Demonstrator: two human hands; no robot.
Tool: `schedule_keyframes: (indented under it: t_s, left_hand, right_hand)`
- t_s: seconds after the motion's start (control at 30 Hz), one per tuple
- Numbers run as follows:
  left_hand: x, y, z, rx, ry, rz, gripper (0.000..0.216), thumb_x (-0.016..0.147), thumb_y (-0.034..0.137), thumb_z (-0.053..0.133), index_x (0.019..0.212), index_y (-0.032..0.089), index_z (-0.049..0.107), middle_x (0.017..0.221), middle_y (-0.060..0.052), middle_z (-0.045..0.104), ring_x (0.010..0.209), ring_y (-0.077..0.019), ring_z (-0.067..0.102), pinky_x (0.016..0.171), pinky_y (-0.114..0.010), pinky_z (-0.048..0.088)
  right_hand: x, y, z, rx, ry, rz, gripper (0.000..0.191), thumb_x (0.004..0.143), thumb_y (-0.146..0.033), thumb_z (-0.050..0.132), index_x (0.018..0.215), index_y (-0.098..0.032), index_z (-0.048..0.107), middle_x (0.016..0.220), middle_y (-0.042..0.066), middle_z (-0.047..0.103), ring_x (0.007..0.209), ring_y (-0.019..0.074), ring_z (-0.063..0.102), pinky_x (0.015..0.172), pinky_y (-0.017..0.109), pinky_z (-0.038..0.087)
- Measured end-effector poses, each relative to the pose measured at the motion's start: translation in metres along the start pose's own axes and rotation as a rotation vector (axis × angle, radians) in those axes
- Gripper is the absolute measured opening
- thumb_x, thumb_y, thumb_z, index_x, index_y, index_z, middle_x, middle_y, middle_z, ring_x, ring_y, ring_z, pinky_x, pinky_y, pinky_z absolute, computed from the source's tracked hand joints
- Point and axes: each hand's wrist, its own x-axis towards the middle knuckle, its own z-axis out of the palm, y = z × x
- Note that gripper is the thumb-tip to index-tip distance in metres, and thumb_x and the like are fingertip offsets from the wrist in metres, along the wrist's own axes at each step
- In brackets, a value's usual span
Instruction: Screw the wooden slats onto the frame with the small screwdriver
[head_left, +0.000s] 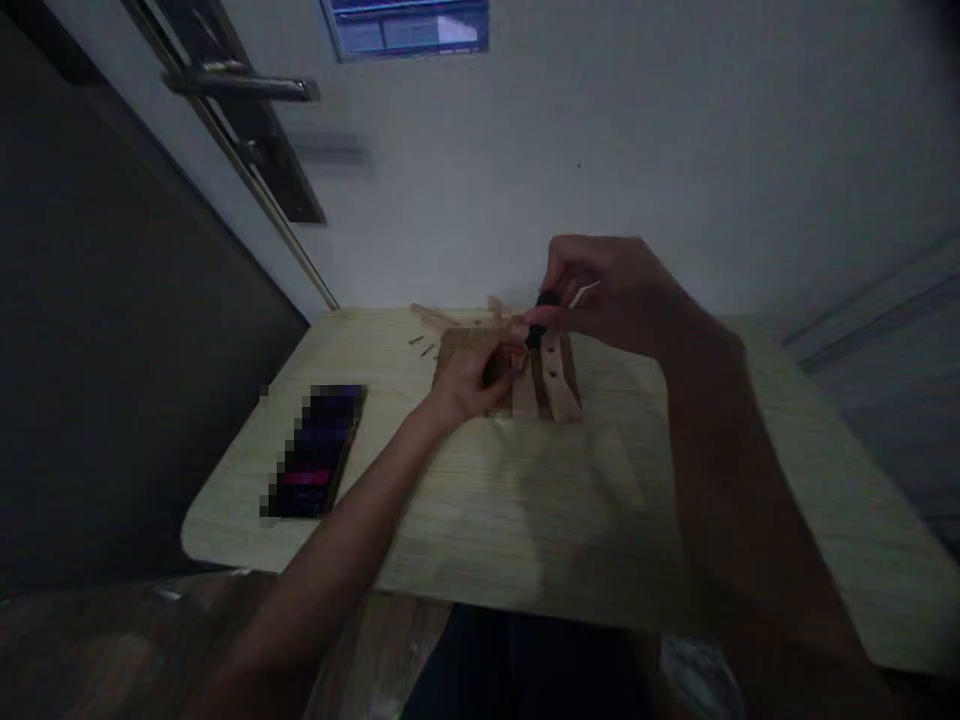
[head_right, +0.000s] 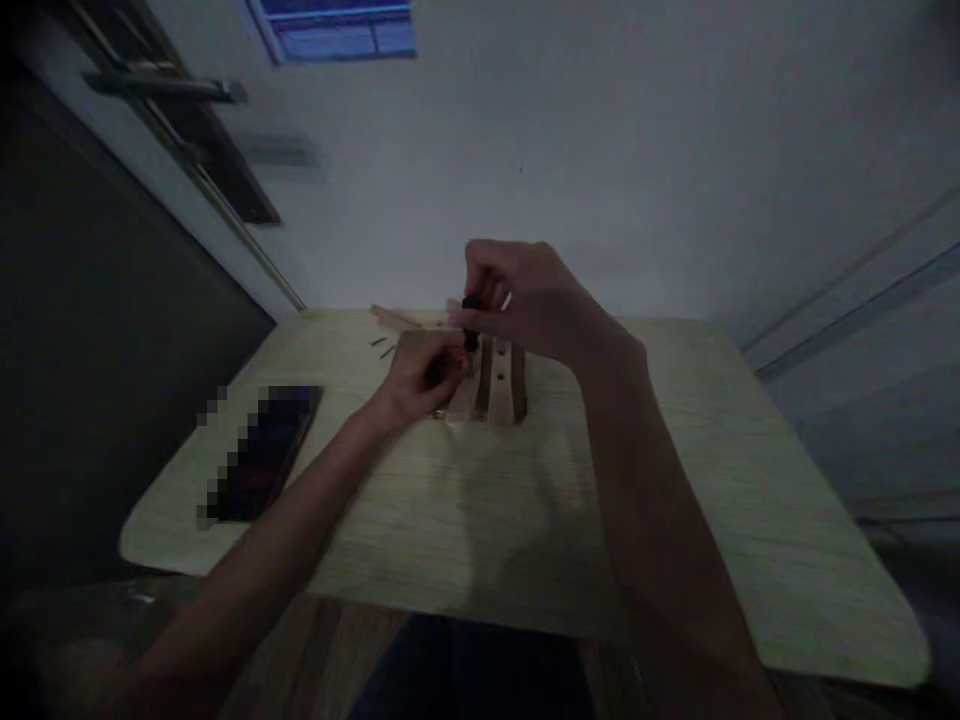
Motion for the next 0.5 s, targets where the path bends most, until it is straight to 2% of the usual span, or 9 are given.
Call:
schedule_keyframes:
  t_s: [0.13,0.27,0.37,0.5]
  left_hand:
    - [0.0,-0.002,0.001,-0.021,0.007,0.005,0.032,0.09,0.025,0.058,0.122,0.016,0.058,0.114,-0.01,0.075,0.104,-0.023,0.072,0.093,-0.037,0.057]
    - [0.0,-0.001,0.0,-0.019,0.017,0.007,0.031,0.09,0.023,0.06,0.12,0.018,0.059,0.113,-0.01,0.075,0.103,-0.0224,0.072,0.092,-0.037,0.057]
    - [0.001,0.0,0.0,-0.014,0.024,0.021,0.03,0.09,0.023,0.06,0.119,0.018,0.06,0.111,-0.009,0.075,0.101,-0.0219,0.072,0.091,-0.037,0.058]
    - [0.001,-0.001,0.001,-0.029,0.022,0.031,0.031,0.091,0.023,0.058,0.121,0.016,0.059,0.112,-0.01,0.075,0.1,-0.0206,0.073,0.091,-0.035,0.059]
  right_hand:
    - [0.0,-0.003,0.004,0.009,0.009,-0.003,0.018,0.078,-0.023,0.08,0.083,-0.021,0.063,0.085,0.0,0.067,0.064,0.0113,0.057,0.062,0.028,0.046]
    - [0.002,0.0,0.002,0.019,-0.096,-0.119,0.005,0.085,-0.026,0.071,0.083,-0.021,0.07,0.081,0.0,0.072,0.067,0.0125,0.059,0.067,0.027,0.048]
    - [0.001,0.006,-0.002,0.031,-0.126,-0.13,0.012,0.088,-0.03,0.067,0.092,-0.023,0.076,0.086,0.002,0.076,0.067,0.0129,0.061,0.065,0.028,0.047]
    - [-0.003,0.011,-0.005,0.059,-0.136,-0.043,0.019,0.089,-0.031,0.066,0.103,-0.025,0.077,0.087,0.003,0.076,0.067,0.0148,0.064,0.062,0.029,0.046]
